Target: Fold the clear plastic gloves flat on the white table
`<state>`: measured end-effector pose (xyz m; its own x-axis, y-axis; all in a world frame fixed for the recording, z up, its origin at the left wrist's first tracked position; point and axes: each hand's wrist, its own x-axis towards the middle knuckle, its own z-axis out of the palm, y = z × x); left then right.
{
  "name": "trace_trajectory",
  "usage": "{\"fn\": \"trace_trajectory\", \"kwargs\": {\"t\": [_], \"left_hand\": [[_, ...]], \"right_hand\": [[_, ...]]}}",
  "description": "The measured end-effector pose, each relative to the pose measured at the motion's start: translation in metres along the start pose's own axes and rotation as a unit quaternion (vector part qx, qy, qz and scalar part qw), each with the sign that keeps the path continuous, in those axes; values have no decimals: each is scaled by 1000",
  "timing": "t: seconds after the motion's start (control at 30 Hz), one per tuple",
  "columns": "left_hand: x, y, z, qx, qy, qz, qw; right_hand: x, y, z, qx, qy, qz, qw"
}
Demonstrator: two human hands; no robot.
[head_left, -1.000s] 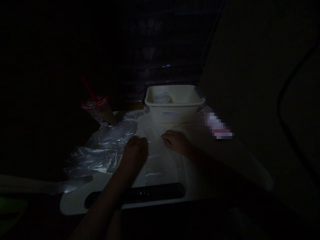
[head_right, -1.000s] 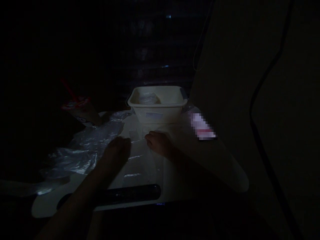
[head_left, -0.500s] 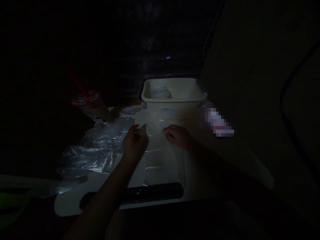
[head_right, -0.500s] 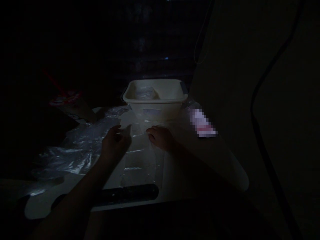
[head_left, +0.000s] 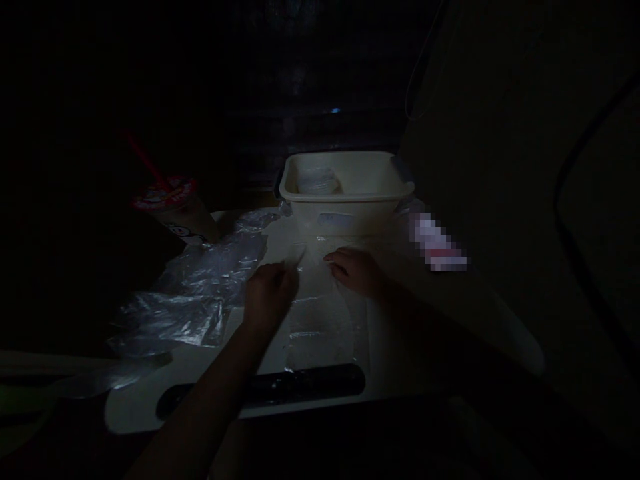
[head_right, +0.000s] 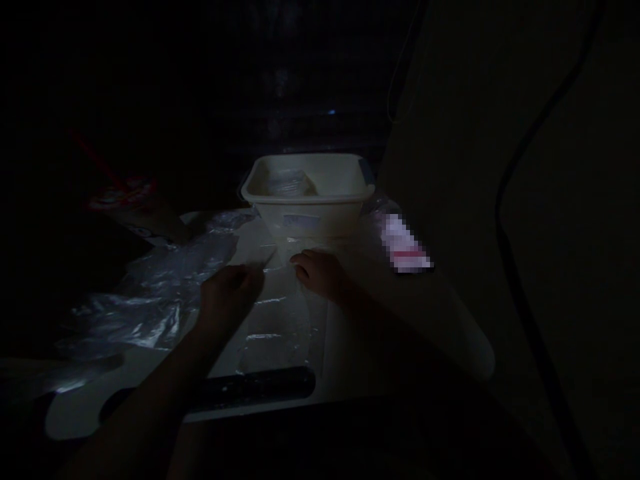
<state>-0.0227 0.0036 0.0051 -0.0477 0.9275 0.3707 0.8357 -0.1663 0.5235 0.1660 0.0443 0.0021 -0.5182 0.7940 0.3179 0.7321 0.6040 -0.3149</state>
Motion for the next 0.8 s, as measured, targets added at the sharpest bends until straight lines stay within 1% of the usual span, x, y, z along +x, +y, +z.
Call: {"fn": "trace_trajectory", "kwargs": {"t": [0.1,0.2,0.3,0.37,0.47,0.63,0.8], "left_hand": [[0,0,1,38,27,52,998],[0,-1,4,72,50,115,989],[1,-3,6,114,47,176,977],[2,-3,6,132,35,198,971],[1,-1,6,138,29,203,969],[0,1,5,135,28,208,968],[1,1,5,153,15,173,973]], "right_hand": [[1,-1,-1,16,8,15,1000],[3,-7,-3,31,20,35,999],[7,-18,-4,36,20,6,999],[10,-25,-3,35,18,-21,999],[14,-31,0,35,30,-42,998],[17,-31,-1,59,31,-50,996],[17,-27,0,107,76,-36,991]]}}
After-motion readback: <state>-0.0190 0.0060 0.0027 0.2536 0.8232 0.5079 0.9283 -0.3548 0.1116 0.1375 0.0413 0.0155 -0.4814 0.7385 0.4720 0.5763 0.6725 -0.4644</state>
